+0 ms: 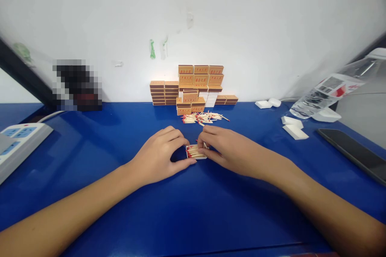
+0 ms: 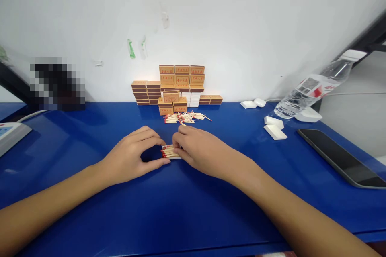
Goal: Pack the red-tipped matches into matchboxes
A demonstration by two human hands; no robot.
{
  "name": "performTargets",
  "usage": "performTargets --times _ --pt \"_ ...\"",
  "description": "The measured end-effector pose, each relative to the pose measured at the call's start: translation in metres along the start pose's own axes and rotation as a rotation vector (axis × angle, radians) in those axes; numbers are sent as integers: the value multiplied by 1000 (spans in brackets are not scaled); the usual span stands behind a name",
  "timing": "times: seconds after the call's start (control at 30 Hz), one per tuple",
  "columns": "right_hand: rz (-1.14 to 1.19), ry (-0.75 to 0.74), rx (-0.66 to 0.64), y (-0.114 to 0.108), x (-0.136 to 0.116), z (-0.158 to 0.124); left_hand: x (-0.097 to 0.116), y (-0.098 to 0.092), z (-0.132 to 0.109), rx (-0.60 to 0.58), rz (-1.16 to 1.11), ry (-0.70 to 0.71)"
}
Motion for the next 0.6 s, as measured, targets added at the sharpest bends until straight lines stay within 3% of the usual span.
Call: performTargets --times 0.4,0.6 --pt "106 -198 98 3 -14 1 1 -1 1 -31 -28 -22" --pt "58 -198 109 1 -8 1 0 -1 1 -23 -19 -9"
Point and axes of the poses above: each hand's wrist, its own z-axis towards the middle knuckle, its own y-axis out of the palm, x = y × z, the point moved 1 cm from there along z, towards the middle knuckle, and after that the axes turned 6 degrees about z, right-handed, at the moved point
